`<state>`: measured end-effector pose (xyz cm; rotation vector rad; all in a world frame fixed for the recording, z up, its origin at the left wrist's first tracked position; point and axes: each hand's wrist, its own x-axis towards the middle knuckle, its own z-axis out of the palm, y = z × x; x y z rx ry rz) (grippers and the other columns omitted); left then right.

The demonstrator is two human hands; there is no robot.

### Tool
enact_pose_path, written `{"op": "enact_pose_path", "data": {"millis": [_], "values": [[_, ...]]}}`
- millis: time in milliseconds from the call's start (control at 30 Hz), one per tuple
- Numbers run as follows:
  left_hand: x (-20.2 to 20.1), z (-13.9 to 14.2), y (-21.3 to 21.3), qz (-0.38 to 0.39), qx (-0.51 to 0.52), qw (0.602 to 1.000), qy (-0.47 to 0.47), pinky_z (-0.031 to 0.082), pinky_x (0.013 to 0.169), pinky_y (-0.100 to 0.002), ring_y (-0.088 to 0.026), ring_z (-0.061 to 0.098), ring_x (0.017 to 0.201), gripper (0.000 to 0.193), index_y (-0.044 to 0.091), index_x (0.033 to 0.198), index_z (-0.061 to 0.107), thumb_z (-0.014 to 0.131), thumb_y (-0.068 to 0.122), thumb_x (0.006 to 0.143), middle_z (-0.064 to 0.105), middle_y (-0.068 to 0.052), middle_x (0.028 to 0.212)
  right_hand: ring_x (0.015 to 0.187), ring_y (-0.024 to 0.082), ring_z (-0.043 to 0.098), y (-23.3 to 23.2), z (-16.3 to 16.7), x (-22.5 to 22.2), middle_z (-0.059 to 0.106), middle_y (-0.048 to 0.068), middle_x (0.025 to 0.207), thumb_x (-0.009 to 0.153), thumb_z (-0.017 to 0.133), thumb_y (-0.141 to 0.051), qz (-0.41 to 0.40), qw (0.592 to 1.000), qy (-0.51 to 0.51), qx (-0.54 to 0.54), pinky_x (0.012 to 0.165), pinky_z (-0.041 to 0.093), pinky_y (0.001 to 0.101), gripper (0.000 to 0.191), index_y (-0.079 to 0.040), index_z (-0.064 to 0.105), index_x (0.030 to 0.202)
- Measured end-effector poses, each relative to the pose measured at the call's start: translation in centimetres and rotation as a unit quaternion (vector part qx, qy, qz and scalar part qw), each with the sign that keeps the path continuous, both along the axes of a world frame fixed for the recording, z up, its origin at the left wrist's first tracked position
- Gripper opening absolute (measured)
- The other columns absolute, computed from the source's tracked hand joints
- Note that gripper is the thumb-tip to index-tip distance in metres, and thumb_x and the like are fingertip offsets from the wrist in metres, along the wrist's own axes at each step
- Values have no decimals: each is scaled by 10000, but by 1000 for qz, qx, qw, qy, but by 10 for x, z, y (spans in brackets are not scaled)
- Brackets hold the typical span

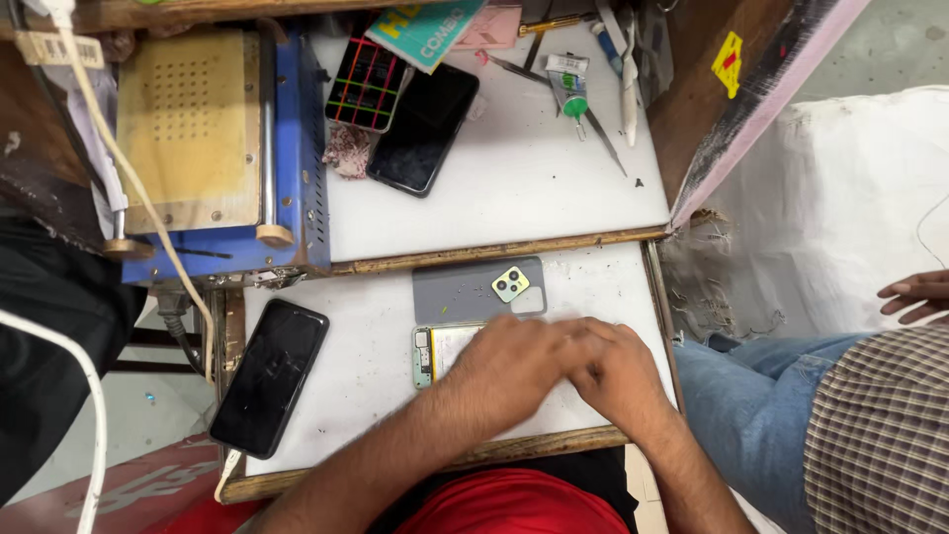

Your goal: The person uses a red-handled tool to pry and remove small components from the back of a disassembled smartphone. They lift and set aside the camera module and other internal parts on the workbench.

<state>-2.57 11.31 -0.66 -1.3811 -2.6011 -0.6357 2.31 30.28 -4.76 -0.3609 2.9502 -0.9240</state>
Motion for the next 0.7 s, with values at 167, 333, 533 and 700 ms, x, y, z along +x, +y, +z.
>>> {"op": "enact_pose_path", "data": {"millis": [167,333,533,700], "values": [[-3,9,-5,75,-15,988,-134,534,697,-434,-235,685,657,198,77,1125,634,682,240,1023,707,-51,742,819,346,686,-4,8,-1,738,90,922,809,764,-123,-29,999,-17,-14,740,535,453,174,-68,740,973],[-1,8,-9,8,63,997,-48,563,840,-455,-217,706,728,142,74,1129,658,630,141,1007,706,-44,818,840,348,708,-3,11,-4,753,90,948,787,733,-116,-22,998,-13,-49,722,570,429,183,-69,752,963],[-2,10,-3,-3,43,997,-59,545,870,-515,-197,727,779,262,104,1171,656,619,75,914,733,-48,948,856,333,717,-2,11,-3,748,86,946,777,754,-139,-29,999,-27,7,739,578,422,195,-93,751,966],[-3,13,-5,26,-12,989,-147,570,779,-394,-207,716,797,183,119,1206,615,571,181,1039,735,-43,915,806,326,719,0,13,-4,741,80,945,814,749,-170,-40,996,-81,10,694,575,426,181,-112,761,985]]}}
